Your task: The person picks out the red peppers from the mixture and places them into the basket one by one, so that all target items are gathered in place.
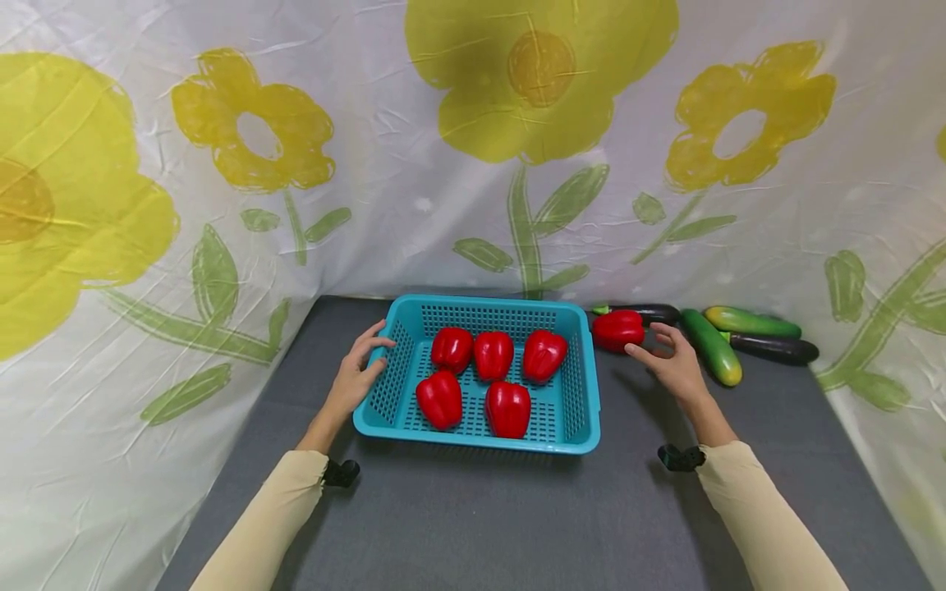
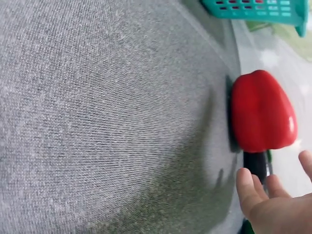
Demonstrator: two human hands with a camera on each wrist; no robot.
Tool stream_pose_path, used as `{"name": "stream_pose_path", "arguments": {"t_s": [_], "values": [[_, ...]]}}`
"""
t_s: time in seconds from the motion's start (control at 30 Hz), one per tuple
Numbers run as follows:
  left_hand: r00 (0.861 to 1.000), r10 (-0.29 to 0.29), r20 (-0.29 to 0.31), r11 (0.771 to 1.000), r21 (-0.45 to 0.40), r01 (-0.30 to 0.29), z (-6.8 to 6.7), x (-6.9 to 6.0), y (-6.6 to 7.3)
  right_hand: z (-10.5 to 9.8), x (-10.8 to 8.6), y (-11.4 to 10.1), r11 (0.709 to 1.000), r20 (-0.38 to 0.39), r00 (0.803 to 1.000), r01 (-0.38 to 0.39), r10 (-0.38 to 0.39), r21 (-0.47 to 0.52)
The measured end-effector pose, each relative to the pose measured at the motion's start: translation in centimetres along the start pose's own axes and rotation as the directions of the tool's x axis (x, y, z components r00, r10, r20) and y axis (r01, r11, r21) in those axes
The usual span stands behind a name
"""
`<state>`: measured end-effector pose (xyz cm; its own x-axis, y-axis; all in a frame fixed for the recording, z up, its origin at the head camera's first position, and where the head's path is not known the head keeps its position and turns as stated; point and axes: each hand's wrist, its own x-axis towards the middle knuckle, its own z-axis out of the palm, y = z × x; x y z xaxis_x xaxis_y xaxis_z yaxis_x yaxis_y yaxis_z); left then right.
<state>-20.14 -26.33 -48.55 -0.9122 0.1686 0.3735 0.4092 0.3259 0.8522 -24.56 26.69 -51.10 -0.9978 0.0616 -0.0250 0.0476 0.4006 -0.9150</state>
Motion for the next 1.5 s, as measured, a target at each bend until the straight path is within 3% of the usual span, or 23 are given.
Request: {"name": "stream_pose_path", "arguments": {"t_s": [0.6,0.93,1.17,1.5], "values": [[0.999,-0.047,-0.007,0.999,-0.011,0.047,0.0,0.0,-0.4,2.3,2.3,0.8,0.998,-0.059,0.998,-0.001,0.005,0.063],[0.999,-0.036,-0.008,0.999,-0.013,0.036,0.0,0.1,-0.5,3.6,3.1,0.7,0.998,-0.149,0.988,-0.019,0.028,0.061],[1.0,-0.029,-0.009,0.999,-0.012,0.029,0.1,0.1,-0.4,3.7,3.6,0.7,0.996,-0.162,0.984,-0.061,0.07,0.062],[0.999,-0.032,-0.015,0.999,0.007,0.032,0.1,0.1,-0.3,3.5,3.7,1.0,0.992,-0.16,0.984,-0.054,0.072,0.111]]}}
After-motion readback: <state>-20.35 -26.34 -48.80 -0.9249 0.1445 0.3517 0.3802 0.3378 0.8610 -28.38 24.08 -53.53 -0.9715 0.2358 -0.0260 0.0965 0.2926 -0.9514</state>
